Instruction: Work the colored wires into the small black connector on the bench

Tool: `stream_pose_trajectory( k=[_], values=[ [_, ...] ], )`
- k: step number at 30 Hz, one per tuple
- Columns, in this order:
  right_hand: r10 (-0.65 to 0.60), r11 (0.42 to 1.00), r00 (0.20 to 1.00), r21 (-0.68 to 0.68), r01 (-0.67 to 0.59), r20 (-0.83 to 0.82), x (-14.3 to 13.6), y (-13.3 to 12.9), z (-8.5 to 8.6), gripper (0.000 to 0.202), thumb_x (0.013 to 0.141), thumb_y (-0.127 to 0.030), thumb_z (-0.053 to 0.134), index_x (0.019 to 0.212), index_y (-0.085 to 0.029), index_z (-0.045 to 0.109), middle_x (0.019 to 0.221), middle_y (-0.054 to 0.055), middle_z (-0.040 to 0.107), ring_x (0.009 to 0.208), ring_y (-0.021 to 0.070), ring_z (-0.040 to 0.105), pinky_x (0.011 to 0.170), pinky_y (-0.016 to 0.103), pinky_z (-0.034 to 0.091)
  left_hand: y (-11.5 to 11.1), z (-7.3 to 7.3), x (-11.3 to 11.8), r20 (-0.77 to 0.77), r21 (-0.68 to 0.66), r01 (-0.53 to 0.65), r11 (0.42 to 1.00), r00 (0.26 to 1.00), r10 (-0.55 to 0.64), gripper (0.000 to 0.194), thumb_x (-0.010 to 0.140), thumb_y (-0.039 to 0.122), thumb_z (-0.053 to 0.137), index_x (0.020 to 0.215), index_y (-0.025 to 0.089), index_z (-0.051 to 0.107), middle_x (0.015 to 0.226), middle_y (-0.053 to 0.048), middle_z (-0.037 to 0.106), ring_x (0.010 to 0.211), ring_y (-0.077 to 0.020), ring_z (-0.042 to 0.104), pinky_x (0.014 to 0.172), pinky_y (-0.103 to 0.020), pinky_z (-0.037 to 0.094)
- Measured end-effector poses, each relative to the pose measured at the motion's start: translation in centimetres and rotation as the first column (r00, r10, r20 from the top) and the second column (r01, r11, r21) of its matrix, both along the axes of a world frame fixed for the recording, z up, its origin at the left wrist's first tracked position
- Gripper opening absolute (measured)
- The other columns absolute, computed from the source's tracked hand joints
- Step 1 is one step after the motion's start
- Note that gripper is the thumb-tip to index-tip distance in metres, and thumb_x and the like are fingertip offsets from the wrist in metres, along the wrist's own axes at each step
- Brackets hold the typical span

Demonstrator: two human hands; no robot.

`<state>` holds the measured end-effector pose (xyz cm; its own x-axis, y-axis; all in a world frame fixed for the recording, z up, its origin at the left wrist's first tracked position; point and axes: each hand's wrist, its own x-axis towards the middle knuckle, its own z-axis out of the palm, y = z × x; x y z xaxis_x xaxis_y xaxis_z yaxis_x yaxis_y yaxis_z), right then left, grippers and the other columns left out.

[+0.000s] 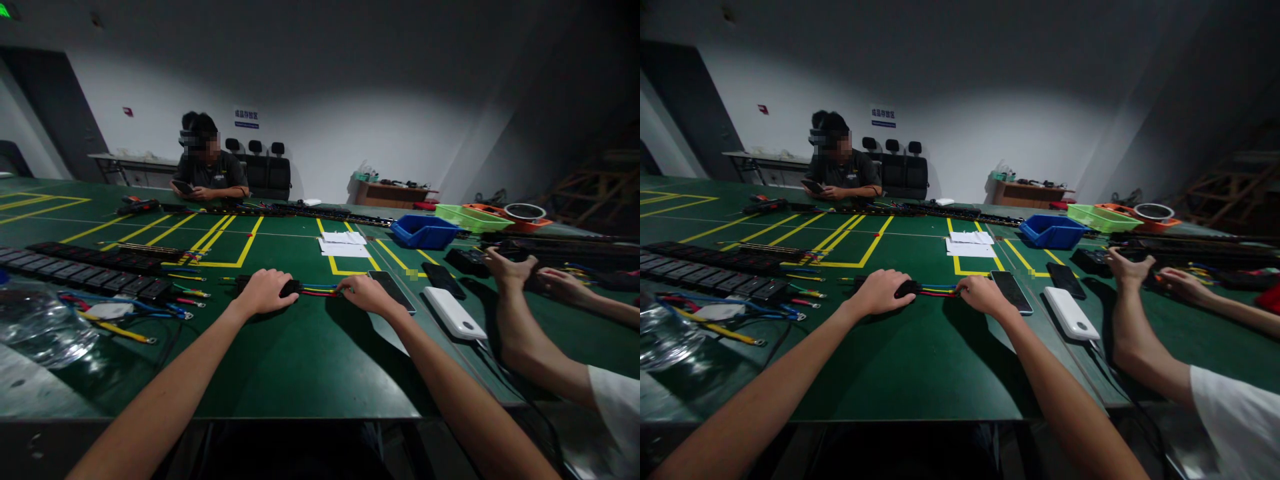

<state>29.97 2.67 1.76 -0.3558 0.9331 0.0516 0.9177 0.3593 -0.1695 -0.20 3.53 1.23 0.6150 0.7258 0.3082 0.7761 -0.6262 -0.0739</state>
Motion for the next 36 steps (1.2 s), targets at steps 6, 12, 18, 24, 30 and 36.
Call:
stream_pose_trajectory(
  k=[6,12,18,24,30,36],
  values=[
    [0.024,1.0,1.0,-0.016,-0.024,-0.005,-0.03,-0.02,0.19,0.031,0.089,-0.02,0.05,0.1,-0.026,0.078,0.105,0.002,0.076,0.097,0.0184,0.068,0.083,0.023,0.047,0.09,-0.03,-0.04,0.003,-0.006,0.012,1.0,1.0,-0.012,0.048,0.094,0.061,0.045,0.106,0.02,0.067,0.096,-0.008,0.071,0.086,-0.0235,0.064,0.074,-0.034,0.044],
    [0.008,1.0,1.0,0.005,-0.008,-0.011,0.06,-0.02,0.16,0.034,0.088,-0.018,0.051,0.106,-0.027,0.079,0.11,0.001,0.076,0.101,0.0191,0.068,0.082,0.023,0.047,0.01,0.08,0.0,0.002,-0.011,0.005,1.0,1.0,-0.005,0.048,0.094,0.061,0.045,0.106,0.02,0.067,0.095,-0.008,0.071,0.085,-0.0241,0.064,0.074,-0.035,0.044],
    [0.025,1.0,1.0,0.002,-0.025,-0.01,-0.01,-0.1,0.19,0.034,0.087,-0.018,0.051,0.102,-0.027,0.08,0.109,0.001,0.076,0.1,0.0192,0.068,0.083,0.023,0.048,0.02,0.06,-0.03,-0.002,-0.006,0.006,1.0,1.0,-0.006,0.048,0.094,0.061,0.045,0.106,0.02,0.067,0.095,-0.009,0.071,0.086,-0.024,0.064,0.073,-0.034,0.044],
    [0.002,1.0,1.0,-0.007,-0.002,0.01,-0.06,-0.2,0.32,0.037,0.088,-0.019,0.05,0.109,-0.028,0.078,0.113,0.002,0.075,0.104,0.0204,0.068,0.084,0.025,0.048,0.01,0.07,0.05,-0.017,0.013,-0.006,1.0,1.0,0.006,0.047,0.093,0.061,0.047,0.105,0.02,0.066,0.095,-0.008,0.071,0.085,-0.0243,0.065,0.073,-0.034,0.044],
    [0.012,1.0,1.0,-0.004,-0.012,-0.008,-0.06,-0.19,0.31,0.034,0.088,-0.019,0.05,0.103,-0.028,0.079,0.108,0.001,0.076,0.1,0.0194,0.068,0.083,0.024,0.048,-0.03,0.06,0.05,-0.02,0.018,0.001,1.0,1.0,0.0,0.047,0.094,0.061,0.046,0.105,0.02,0.067,0.095,-0.008,0.071,0.086,-0.0249,0.065,0.073,-0.036,0.045],
    [-0.011,0.999,0.999,0.035,0.01,0.033,-0.35,-0.58,0.55,0.033,0.09,-0.021,0.05,0.108,-0.027,0.077,0.114,0.002,0.074,0.104,0.02,0.067,0.081,0.024,0.047,-0.06,0.15,0.09,-0.006,-0.007,-0.002,1.0,1.0,0.002,0.049,0.094,0.061,0.045,0.106,0.02,0.067,0.097,-0.009,0.072,0.087,-0.0243,0.065,0.075,-0.035,0.045]
  ],
)
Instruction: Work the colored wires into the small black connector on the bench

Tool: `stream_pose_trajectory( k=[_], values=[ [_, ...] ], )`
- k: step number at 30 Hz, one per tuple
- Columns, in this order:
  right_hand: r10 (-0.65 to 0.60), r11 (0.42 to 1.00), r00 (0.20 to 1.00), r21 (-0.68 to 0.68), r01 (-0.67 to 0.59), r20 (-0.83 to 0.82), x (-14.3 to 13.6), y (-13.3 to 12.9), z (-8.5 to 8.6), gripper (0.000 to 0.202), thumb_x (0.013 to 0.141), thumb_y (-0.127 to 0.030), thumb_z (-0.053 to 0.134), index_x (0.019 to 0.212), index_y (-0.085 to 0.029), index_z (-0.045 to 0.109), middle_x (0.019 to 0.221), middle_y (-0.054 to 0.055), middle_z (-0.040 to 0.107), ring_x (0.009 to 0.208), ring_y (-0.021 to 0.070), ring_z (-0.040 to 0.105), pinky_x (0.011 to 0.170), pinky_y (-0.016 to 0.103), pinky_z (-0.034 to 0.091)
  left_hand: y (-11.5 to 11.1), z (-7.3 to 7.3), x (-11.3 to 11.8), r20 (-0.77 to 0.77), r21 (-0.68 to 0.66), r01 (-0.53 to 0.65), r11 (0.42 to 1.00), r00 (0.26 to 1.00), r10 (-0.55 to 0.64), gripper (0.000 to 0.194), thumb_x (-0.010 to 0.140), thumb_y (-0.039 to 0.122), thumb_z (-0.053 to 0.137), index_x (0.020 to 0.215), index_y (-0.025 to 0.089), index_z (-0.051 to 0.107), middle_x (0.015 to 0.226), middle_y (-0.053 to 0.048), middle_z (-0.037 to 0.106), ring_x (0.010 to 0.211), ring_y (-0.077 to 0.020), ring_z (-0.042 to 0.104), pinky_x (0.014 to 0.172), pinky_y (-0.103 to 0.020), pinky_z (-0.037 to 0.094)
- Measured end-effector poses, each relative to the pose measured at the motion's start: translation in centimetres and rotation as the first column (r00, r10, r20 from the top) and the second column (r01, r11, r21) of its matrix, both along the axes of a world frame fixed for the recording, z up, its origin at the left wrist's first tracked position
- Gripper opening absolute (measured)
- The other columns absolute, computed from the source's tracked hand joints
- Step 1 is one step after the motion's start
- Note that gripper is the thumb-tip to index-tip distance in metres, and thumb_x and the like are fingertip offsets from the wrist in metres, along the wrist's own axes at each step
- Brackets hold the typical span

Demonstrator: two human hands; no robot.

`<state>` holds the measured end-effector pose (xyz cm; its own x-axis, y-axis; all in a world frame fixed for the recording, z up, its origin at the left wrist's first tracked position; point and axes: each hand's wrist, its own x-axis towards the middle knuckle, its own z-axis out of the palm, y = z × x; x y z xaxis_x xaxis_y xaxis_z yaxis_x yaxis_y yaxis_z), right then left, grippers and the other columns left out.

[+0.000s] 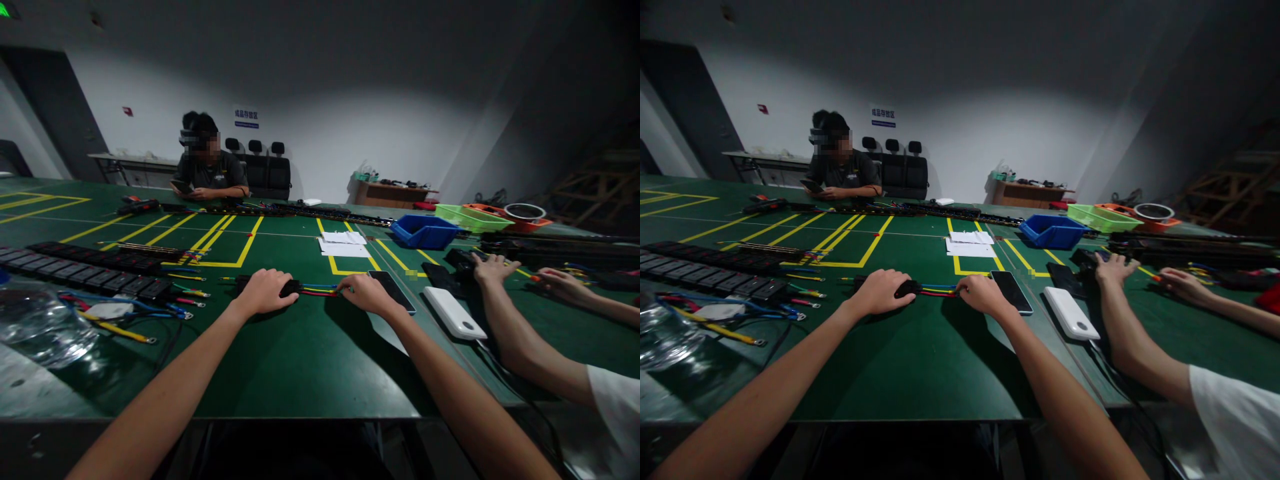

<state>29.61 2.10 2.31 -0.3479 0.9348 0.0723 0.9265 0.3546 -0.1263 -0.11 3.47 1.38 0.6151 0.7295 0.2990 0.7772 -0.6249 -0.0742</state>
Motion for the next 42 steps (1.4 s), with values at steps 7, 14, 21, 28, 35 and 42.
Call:
stream_pose_trajectory(
  k=[7,14,21,28,35,42],
  values=[
    [-0.057,0.998,0.998,0.02,0.057,0.026,-0.32,-0.13,0.17,0.035,0.091,-0.021,0.049,0.113,-0.027,0.076,0.116,0.004,0.074,0.104,0.0218,0.068,0.079,0.025,0.048,-0.02,0.04,0.0,0.004,-0.01,0.004,1.0,1.0,-0.004,0.051,0.094,0.062,0.044,0.107,0.019,0.067,0.097,-0.009,0.072,0.086,-0.0249,0.065,0.074,-0.036,0.046],
    [-0.114,0.993,0.993,0.04,0.113,0.024,-0.59,-0.35,0.41,0.033,0.092,-0.021,0.05,0.116,-0.026,0.073,0.113,0.005,0.074,0.102,0.0214,0.068,0.078,0.024,0.047,0.02,-0.01,-0.03,0.009,-0.002,0.004,1.0,1.0,-0.004,0.049,0.094,0.062,0.046,0.107,0.02,0.067,0.096,-0.009,0.072,0.086,-0.0242,0.065,0.074,-0.035,0.045],
    [-0.089,0.996,0.993,-0.02,0.09,0.073,-0.42,-0.09,0.13,0.036,0.091,-0.022,0.048,0.114,-0.028,0.076,0.116,0.005,0.074,0.106,0.0225,0.068,0.084,0.027,0.048,0.02,-0.09,-0.03,-0.002,0.007,-0.007,1.0,1.0,0.007,0.049,0.093,0.061,0.046,0.109,0.02,0.067,0.096,-0.009,0.071,0.089,-0.0256,0.065,0.076,-0.036,0.046],
    [-0.084,0.996,0.994,-0.013,0.085,0.072,-0.37,-0.09,0.03,0.038,0.09,-0.022,0.049,0.117,-0.028,0.075,0.116,0.005,0.074,0.105,0.0234,0.069,0.082,0.027,0.05,0.04,-0.01,-0.06,0.003,-0.006,0.004,1.0,1.0,-0.004,0.05,0.094,0.062,0.044,0.107,0.019,0.067,0.096,-0.009,0.071,0.086,-0.024,0.064,0.074,-0.035,0.045],
    [-0.071,0.997,0.994,-0.036,0.074,0.085,-0.41,-0.36,0.24,0.042,0.091,-0.022,0.048,0.124,-0.029,0.073,0.117,0.006,0.074,0.105,0.0238,0.069,0.084,0.029,0.05,0.06,-0.08,-0.08,0.015,-0.013,0.005,1.0,1.0,-0.005,0.051,0.094,0.062,0.044,0.108,0.02,0.067,0.096,-0.009,0.071,0.087,-0.0247,0.065,0.075,-0.036,0.045],
    [-0.067,0.996,0.995,-0.046,0.07,0.077,-0.23,-0.06,-0.08,0.045,0.089,-0.023,0.049,0.129,-0.028,0.069,0.112,0.007,0.074,0.1,0.0237,0.069,0.08,0.028,0.049,-0.08,0.11,-0.09,0.013,-0.022,0.006,1.0,1.0,-0.006,0.051,0.094,0.062,0.044,0.108,0.019,0.067,0.097,-0.009,0.071,0.087,-0.0244,0.064,0.075,-0.036,0.046]
  ],
)
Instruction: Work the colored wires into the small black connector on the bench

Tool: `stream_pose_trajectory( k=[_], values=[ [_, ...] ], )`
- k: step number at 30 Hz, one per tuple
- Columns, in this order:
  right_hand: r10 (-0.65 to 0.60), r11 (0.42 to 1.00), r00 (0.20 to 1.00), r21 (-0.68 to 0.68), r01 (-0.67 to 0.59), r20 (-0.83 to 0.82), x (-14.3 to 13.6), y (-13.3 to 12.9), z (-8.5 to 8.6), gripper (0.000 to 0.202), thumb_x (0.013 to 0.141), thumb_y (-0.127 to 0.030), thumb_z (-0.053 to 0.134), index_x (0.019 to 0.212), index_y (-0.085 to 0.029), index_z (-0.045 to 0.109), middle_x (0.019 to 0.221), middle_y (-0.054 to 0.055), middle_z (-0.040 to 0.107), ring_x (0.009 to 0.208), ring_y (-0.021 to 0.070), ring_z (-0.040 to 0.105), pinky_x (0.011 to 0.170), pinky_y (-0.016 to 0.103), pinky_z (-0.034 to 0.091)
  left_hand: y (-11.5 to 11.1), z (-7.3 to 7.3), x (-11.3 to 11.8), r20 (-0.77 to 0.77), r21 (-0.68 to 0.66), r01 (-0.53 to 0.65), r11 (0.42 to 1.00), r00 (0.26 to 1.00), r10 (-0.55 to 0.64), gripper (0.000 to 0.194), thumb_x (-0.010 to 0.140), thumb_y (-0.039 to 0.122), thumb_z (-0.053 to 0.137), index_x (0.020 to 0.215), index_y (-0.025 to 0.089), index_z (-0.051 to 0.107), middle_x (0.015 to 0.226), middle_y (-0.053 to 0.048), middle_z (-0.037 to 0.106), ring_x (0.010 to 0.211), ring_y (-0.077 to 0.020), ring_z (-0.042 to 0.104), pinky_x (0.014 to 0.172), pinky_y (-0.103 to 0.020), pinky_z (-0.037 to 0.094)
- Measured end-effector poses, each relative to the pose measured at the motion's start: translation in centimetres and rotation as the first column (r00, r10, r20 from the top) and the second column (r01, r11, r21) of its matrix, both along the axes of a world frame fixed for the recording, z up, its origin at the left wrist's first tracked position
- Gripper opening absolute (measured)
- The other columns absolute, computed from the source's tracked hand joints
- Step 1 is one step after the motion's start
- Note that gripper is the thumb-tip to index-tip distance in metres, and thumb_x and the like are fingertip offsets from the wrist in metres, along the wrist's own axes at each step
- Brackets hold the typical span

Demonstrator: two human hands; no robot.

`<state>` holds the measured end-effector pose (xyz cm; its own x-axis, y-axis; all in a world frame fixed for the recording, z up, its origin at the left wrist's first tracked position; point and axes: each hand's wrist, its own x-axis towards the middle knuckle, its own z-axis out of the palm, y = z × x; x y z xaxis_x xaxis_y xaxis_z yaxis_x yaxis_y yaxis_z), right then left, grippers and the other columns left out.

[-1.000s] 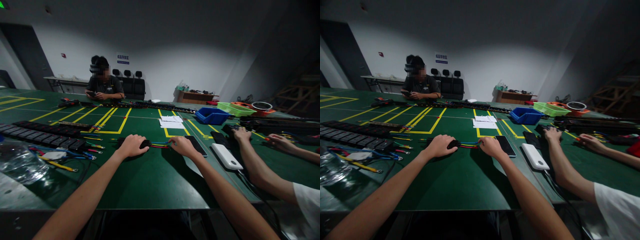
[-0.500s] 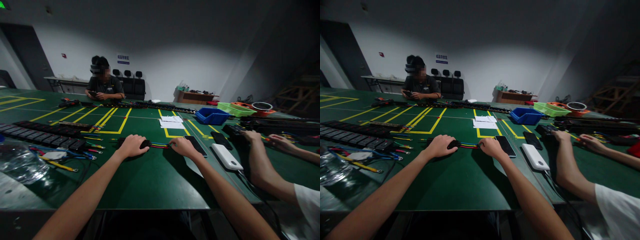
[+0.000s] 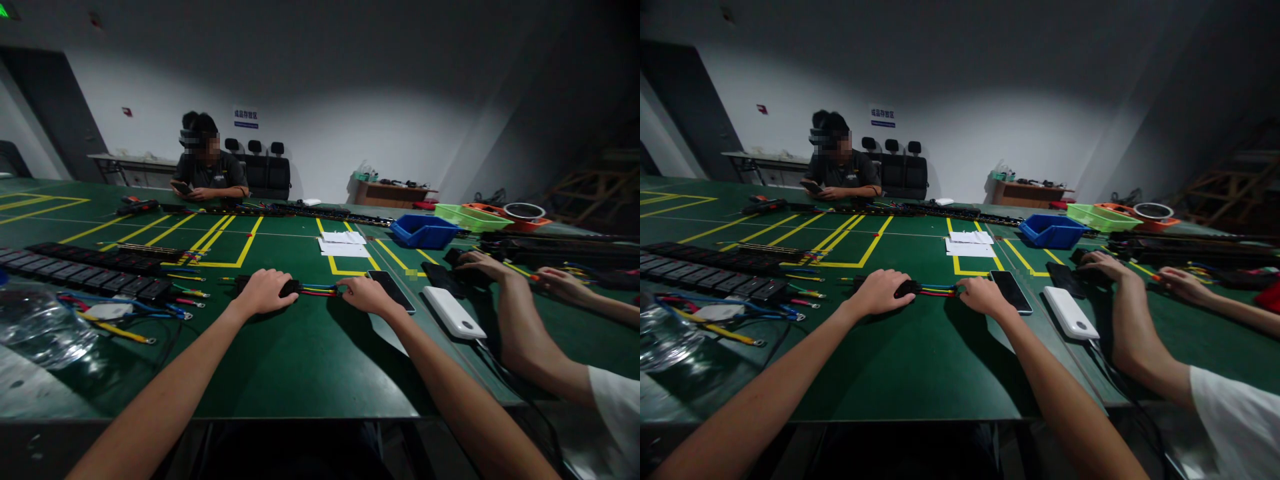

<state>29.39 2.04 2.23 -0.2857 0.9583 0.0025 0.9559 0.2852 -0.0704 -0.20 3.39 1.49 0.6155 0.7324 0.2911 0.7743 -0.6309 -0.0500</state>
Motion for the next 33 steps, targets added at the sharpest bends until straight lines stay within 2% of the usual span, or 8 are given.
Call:
stream_pose_trajectory(
  k=[4,8,17,22,25,28,33],
  values=[
    [-0.061,0.997,0.996,0.039,0.063,-0.06,-0.05,0.15,0.2,0.033,0.093,-0.027,0.048,0.106,-0.027,0.078,0.103,0.005,0.076,0.095,0.0218,0.069,0.074,0.025,0.046,-0.02,0.06,0.05,-0.006,0.005,-0.005,1.0,1.0,0.005,0.051,0.093,0.062,0.044,0.107,0.019,0.067,0.097,-0.01,0.071,0.086,-0.0249,0.065,0.075,-0.036,0.046],
    [-0.151,0.981,0.983,0.106,0.162,-0.105,-0.01,0.15,0.31,0.032,0.095,-0.029,0.047,0.103,-0.026,0.078,0.104,0.006,0.076,0.096,0.0225,0.069,0.075,0.025,0.047,-0.02,0.03,0.12,-0.008,0.004,-0.012,1.0,1.0,0.012,0.05,0.093,0.062,0.045,0.107,0.02,0.068,0.097,-0.01,0.072,0.087,-0.0254,0.065,0.076,-0.037,0.047],
    [-0.055,0.998,0.997,0.004,0.055,-0.052,0.05,0.26,-0.05,0.038,0.091,-0.024,0.048,0.116,-0.031,0.076,0.111,0.004,0.075,0.099,0.0228,0.069,0.079,0.027,0.049,0.01,-0.04,0.11,-0.004,0.011,-0.007,1.0,1.0,0.007,0.049,0.093,0.062,0.045,0.107,0.02,0.068,0.096,-0.009,0.072,0.086,-0.0255,0.065,0.075,-0.036,0.046],
    [-0.048,0.999,0.998,-0.014,0.047,-0.037,0.14,0.29,-0.12,0.043,0.089,-0.024,0.05,0.126,-0.031,0.071,0.109,0.005,0.075,0.098,0.0232,0.068,0.077,0.028,0.048,-0.04,0.07,0.1,-0.012,0.005,-0.007,1.0,1.0,0.008,0.05,0.094,0.062,0.045,0.108,0.019,0.067,0.097,-0.01,0.071,0.087,-0.0254,0.065,0.074,-0.036,0.046],
    [-0.04,0.999,0.998,-0.018,0.039,-0.038,0.12,0.25,0.0,0.04,0.089,-0.024,0.051,0.123,-0.029,0.073,0.108,0.005,0.075,0.097,0.0226,0.069,0.073,0.026,0.045,-0.08,0.08,0.11,-0.014,0.011,-0.005,1.0,1.0,0.005,0.049,0.094,0.061,0.045,0.107,0.019,0.067,0.097,-0.009,0.071,0.086,-0.0254,0.065,0.074,-0.036,0.045],
    [-0.031,1.0,0.998,0.0,0.031,-0.05,0.12,0.19,0.1,0.033,0.091,-0.026,0.051,0.112,-0.028,0.076,0.104,0.005,0.075,0.096,0.0216,0.068,0.07,0.024,0.043,-0.1,0.11,0.11,-0.016,0.018,-0.008,1.0,1.0,0.008,0.049,0.094,0.061,0.045,0.107,0.019,0.067,0.097,-0.009,0.071,0.086,-0.0254,0.065,0.074,-0.036,0.045],
    [0.005,1.0,0.996,0.0,-0.005,-0.089,0.25,0.24,-0.06,0.023,0.092,-0.038,0.059,0.103,-0.026,0.076,0.096,0.002,0.075,0.087,0.0184,0.068,0.063,0.023,0.04,-0.06,0.16,0.14,-0.028,0.015,-0.005,1.0,1.0,0.005,0.049,0.094,0.061,0.045,0.108,0.019,0.067,0.098,-0.009,0.071,0.087,-0.0249,0.065,0.074,-0.036,0.045]
  ],
)
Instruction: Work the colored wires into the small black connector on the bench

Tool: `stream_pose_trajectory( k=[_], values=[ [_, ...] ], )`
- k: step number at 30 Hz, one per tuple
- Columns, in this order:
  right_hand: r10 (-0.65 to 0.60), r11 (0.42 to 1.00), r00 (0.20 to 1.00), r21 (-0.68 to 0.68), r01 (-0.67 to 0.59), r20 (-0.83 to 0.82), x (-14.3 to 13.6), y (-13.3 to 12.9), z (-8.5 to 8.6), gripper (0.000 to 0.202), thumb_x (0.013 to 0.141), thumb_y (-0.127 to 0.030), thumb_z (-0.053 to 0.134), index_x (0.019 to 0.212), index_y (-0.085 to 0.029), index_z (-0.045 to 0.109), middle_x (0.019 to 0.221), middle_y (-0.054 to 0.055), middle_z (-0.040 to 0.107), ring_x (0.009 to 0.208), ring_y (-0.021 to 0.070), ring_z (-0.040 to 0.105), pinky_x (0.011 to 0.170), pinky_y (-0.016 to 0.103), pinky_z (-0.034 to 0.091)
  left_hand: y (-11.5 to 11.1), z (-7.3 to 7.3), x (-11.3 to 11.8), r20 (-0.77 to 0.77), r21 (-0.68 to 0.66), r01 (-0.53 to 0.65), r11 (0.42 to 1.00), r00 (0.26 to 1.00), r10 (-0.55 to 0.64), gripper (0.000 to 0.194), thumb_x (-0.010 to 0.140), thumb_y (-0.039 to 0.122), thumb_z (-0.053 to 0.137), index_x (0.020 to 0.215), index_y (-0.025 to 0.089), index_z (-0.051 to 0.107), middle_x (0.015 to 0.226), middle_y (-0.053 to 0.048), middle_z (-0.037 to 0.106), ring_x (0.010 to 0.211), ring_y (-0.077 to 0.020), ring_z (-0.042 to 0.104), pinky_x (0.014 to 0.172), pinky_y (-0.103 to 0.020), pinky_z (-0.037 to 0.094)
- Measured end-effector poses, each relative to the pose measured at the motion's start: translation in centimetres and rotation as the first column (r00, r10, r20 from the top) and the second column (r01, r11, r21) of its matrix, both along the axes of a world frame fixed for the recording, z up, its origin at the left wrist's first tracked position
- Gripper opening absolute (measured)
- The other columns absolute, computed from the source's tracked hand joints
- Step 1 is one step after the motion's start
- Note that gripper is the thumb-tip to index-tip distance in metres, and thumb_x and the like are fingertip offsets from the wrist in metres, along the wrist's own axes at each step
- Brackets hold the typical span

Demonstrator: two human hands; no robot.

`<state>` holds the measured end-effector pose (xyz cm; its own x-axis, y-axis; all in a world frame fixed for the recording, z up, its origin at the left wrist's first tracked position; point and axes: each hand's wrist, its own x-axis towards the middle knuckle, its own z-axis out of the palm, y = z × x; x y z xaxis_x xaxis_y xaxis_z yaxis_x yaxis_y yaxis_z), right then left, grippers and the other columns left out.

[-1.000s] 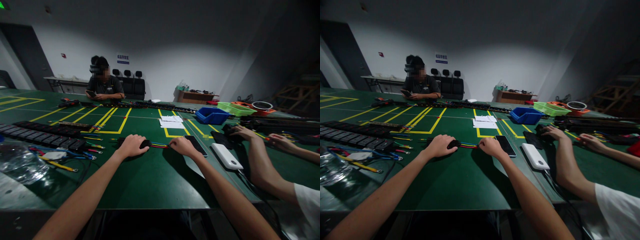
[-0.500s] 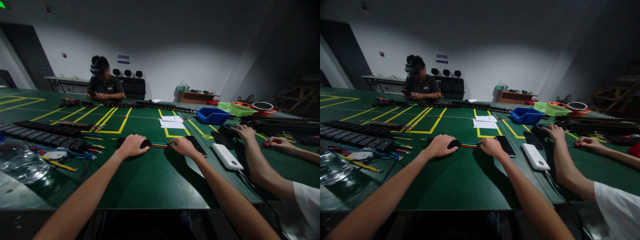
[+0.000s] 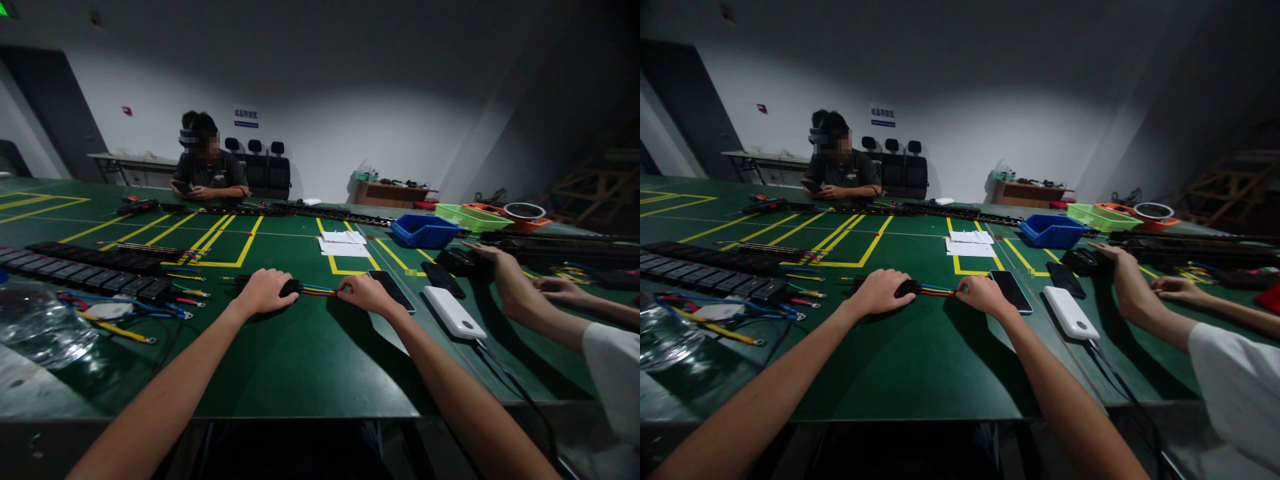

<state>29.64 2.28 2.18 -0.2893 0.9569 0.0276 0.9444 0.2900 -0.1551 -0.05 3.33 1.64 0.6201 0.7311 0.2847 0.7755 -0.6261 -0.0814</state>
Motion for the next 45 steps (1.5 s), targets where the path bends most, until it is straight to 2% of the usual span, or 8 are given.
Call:
stream_pose_trajectory(
  k=[11,22,39,45],
  values=[
    [0.089,0.996,0.993,0.024,-0.091,0.074,0.15,0.19,-0.42,0.022,0.096,-0.034,0.056,0.105,-0.025,0.074,0.098,0.004,0.074,0.089,0.0198,0.067,0.069,0.025,0.04,0.01,-0.12,-0.02,0.001,0.014,-0.005,1.0,1.0,0.005,0.047,0.094,0.061,0.046,0.106,0.021,0.067,0.097,-0.009,0.071,0.087,-0.0247,0.065,0.073,-0.035,0.044],
    [0.109,0.994,0.991,0.023,-0.111,0.076,0.01,0.0,-0.14,0.022,0.098,-0.031,0.053,0.102,-0.025,0.073,0.102,0.005,0.074,0.093,0.0208,0.068,0.072,0.026,0.041,0.08,-0.17,-0.04,0.012,0.003,-0.002,1.0,1.0,0.002,0.048,0.094,0.061,0.046,0.106,0.02,0.067,0.097,-0.009,0.071,0.087,-0.0245,0.065,0.074,-0.035,0.045],
    [0.107,0.991,0.993,0.077,-0.111,0.055,0.31,0.24,-0.32,0.018,0.094,-0.034,0.061,0.099,-0.027,0.076,0.095,0.001,0.075,0.087,0.0179,0.067,0.065,0.023,0.038,0.06,-0.16,0.03,0.001,0.019,-0.008,1.0,1.0,0.008,0.047,0.093,0.061,0.047,0.105,0.02,0.067,0.096,-0.009,0.072,0.087,-0.0255,0.065,0.074,-0.036,0.045],
    [0.09,0.991,0.995,0.095,-0.092,0.033,0.12,0.12,-0.37,0.02,0.092,-0.032,0.064,0.11,-0.026,0.071,0.088,0.0,0.073,0.078,0.0159,0.066,0.06,0.023,0.034,0.1,-0.16,-0.02,0.007,0.006,-0.004,1.0,1.0,0.004,0.048,0.094,0.061,0.045,0.105,0.02,0.067,0.096,-0.009,0.071,0.087,-0.0248,0.065,0.074,-0.036,0.045]
  ],
)
